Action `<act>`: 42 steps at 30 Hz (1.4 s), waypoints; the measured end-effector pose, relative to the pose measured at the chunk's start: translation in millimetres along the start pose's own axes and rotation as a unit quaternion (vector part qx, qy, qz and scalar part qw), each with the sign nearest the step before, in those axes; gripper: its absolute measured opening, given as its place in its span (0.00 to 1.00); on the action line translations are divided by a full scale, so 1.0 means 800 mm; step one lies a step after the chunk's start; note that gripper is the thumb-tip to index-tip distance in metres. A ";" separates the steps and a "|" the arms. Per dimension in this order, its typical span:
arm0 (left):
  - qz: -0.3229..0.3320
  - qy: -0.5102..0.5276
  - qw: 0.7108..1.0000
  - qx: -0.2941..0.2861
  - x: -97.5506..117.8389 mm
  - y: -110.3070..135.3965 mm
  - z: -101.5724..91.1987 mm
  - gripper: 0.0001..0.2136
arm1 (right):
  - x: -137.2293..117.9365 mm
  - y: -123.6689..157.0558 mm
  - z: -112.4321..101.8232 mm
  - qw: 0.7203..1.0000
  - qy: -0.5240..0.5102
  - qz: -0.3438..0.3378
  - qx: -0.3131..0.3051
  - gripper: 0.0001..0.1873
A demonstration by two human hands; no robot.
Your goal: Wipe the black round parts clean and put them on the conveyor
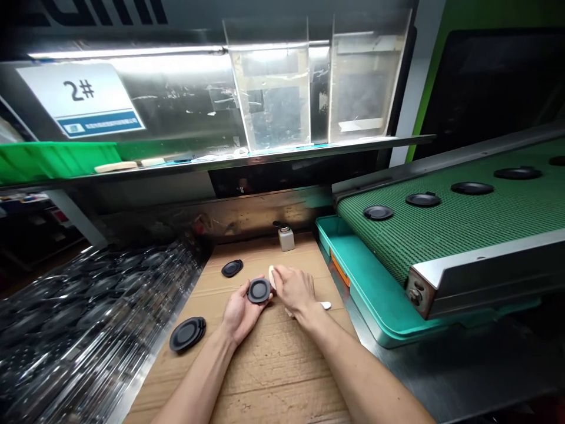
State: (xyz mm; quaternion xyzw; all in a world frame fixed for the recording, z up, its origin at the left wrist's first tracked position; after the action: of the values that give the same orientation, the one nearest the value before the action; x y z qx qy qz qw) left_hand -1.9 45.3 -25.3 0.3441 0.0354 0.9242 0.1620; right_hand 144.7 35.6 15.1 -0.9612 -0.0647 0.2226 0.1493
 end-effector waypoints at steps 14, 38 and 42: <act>0.152 -0.197 0.968 -0.021 0.010 0.028 0.022 0.32 | 0.079 -0.025 0.027 0.992 -0.031 0.123 0.000 0.21; 0.169 -0.705 0.689 -0.001 0.010 0.041 0.024 0.18 | 0.082 -0.023 0.026 0.992 0.000 0.121 -0.022 0.22; 0.142 -0.824 0.535 0.119 0.014 0.039 0.009 0.24 | 0.088 -0.025 0.033 0.992 0.004 0.126 -0.031 0.23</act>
State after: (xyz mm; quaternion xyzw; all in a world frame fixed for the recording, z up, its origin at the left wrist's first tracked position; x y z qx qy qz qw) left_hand -13.7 19.3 -7.0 0.9701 -0.0536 0.2299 -0.0565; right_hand 194.8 74.6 -30.3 -0.9668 0.0503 0.2337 0.0907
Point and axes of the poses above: each hand's wrist, its own y-axis away from the middle knuckle, its own z-axis out of the palm, x = y × z, the point moved 2 cm from there along -y, towards the middle knuckle, and after that the axes turned 4 degrees about -x, right-handed, at the moved point
